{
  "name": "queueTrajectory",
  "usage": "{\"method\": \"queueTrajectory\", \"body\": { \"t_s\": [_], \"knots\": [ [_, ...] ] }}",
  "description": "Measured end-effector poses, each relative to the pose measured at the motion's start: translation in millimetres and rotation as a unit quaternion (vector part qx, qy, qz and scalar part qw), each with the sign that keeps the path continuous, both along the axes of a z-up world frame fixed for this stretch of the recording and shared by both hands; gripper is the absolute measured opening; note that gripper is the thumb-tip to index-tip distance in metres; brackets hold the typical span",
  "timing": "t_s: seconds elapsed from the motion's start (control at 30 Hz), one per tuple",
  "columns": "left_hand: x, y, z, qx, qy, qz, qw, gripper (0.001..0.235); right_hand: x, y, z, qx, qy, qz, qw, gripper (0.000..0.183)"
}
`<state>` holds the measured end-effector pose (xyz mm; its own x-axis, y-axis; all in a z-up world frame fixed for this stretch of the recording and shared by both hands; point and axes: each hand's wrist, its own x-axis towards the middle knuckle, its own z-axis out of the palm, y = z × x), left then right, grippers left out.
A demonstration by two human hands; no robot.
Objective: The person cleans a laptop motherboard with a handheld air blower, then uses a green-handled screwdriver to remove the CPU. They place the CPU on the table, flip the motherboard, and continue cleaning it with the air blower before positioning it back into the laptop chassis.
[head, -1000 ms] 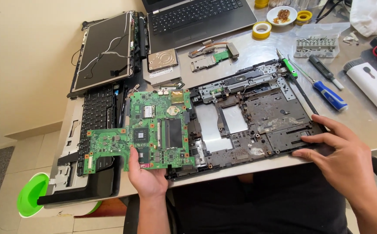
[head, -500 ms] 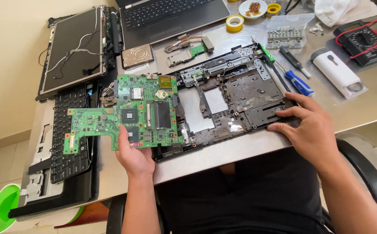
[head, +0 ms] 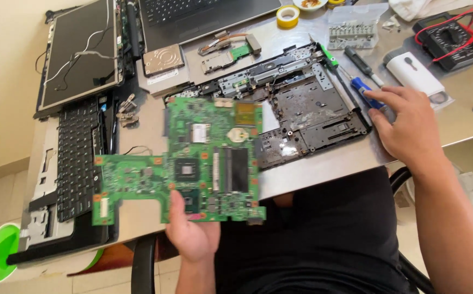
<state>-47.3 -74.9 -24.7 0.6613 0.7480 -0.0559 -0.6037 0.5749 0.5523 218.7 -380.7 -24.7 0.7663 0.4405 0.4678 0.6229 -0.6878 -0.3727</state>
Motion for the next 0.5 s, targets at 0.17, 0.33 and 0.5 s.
{"method": "queueTrajectory", "body": {
  "t_s": [0.17,0.33,0.5],
  "knots": [
    [-9.3,-63.9,-10.5,-0.076,0.001,-0.142,0.987,0.045,-2.9,-2.0,-9.8,0.001,-0.024,-0.012,1.000,0.032],
    [-29.8,-111.4,-56.7,-0.069,-0.097,-0.284,0.951,0.044,-11.7,-11.8,-16.1,0.069,-0.073,-0.016,0.995,0.025],
    [-43.9,-127.8,-101.9,-0.003,-0.089,-0.333,0.939,0.039,-12.3,-12.1,-22.4,0.023,-0.052,-0.044,0.997,0.028]
  ]
}}
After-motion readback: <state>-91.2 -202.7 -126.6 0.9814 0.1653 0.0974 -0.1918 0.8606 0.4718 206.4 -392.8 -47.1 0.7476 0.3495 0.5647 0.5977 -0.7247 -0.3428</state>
